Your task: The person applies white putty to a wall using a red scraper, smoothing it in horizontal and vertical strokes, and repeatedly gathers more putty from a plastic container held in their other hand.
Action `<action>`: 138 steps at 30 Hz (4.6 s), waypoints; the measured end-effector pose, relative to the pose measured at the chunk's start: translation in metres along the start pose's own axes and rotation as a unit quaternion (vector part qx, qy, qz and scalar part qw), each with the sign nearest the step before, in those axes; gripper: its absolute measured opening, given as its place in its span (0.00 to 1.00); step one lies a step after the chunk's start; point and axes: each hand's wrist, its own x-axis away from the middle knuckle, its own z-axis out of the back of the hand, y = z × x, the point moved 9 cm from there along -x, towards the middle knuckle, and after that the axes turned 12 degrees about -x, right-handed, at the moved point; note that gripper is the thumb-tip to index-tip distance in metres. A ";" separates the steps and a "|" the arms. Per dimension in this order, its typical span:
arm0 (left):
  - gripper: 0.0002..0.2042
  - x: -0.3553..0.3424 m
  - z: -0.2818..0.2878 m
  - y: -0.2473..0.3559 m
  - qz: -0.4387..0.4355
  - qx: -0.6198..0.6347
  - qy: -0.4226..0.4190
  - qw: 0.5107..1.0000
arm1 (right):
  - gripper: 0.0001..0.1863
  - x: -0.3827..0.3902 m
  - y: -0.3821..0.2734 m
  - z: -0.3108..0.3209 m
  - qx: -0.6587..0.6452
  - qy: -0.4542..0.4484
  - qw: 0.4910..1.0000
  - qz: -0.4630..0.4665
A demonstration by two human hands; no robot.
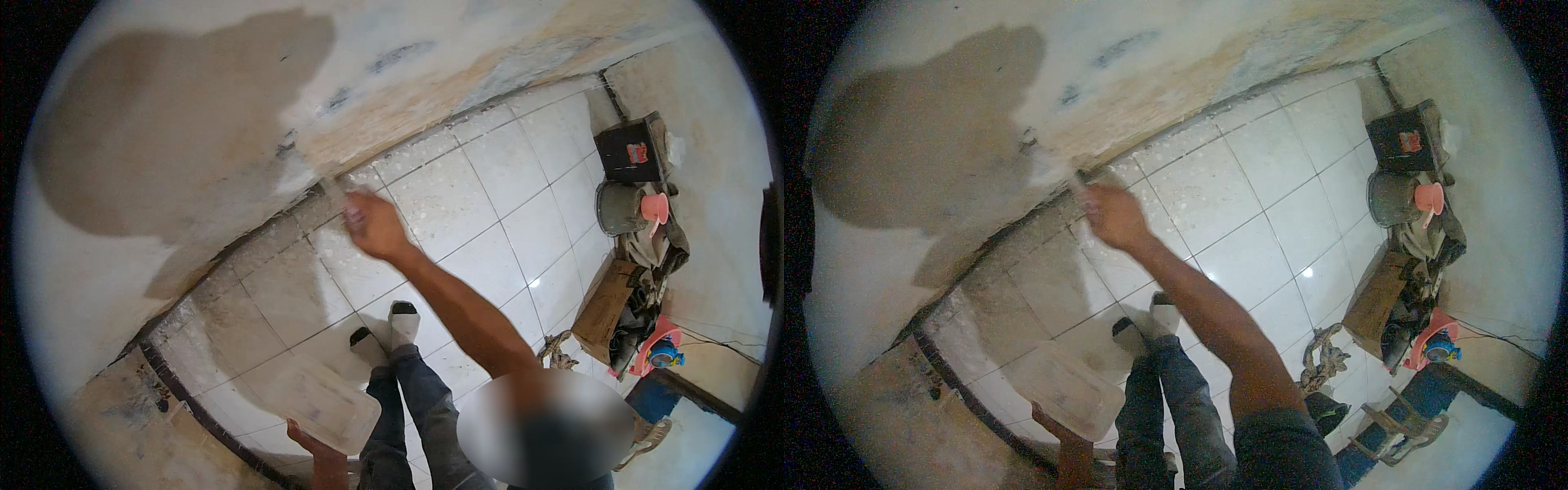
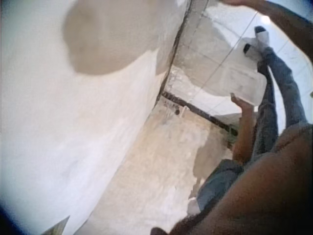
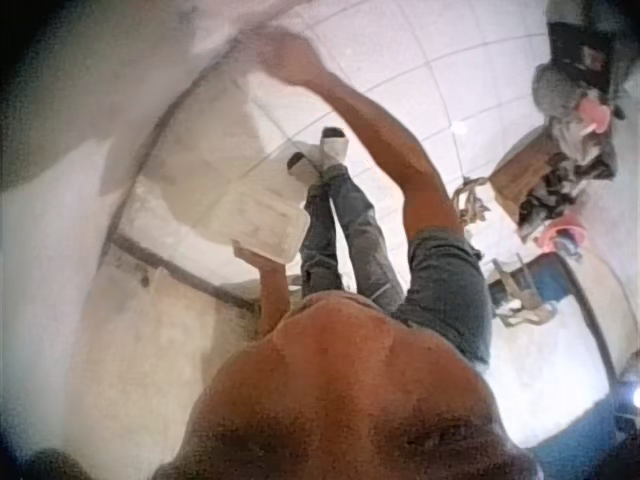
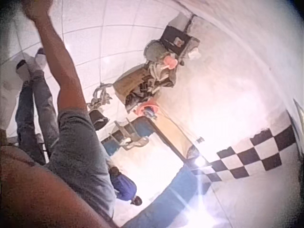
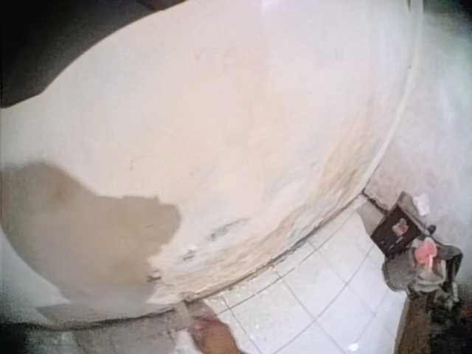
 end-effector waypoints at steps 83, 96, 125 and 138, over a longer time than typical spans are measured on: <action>0.42 0.001 -0.118 0.007 0.011 -0.038 -0.071 0.997 | 0.09 -0.074 0.005 0.219 0.090 0.179 0.979 -0.042; 0.44 0.006 -0.136 0.005 0.014 -0.030 -0.088 0.996 | 0.10 -0.043 0.015 0.173 0.086 0.072 0.988 0.110; 0.35 0.033 -0.109 0.020 0.001 0.033 -0.085 0.996 | 0.16 -0.090 -0.097 0.211 0.233 0.222 0.946 -0.035; 0.42 0.035 -0.071 0.023 0.012 0.014 -0.086 0.996 | 0.14 -0.088 -0.027 0.310 0.106 0.380 0.916 -0.076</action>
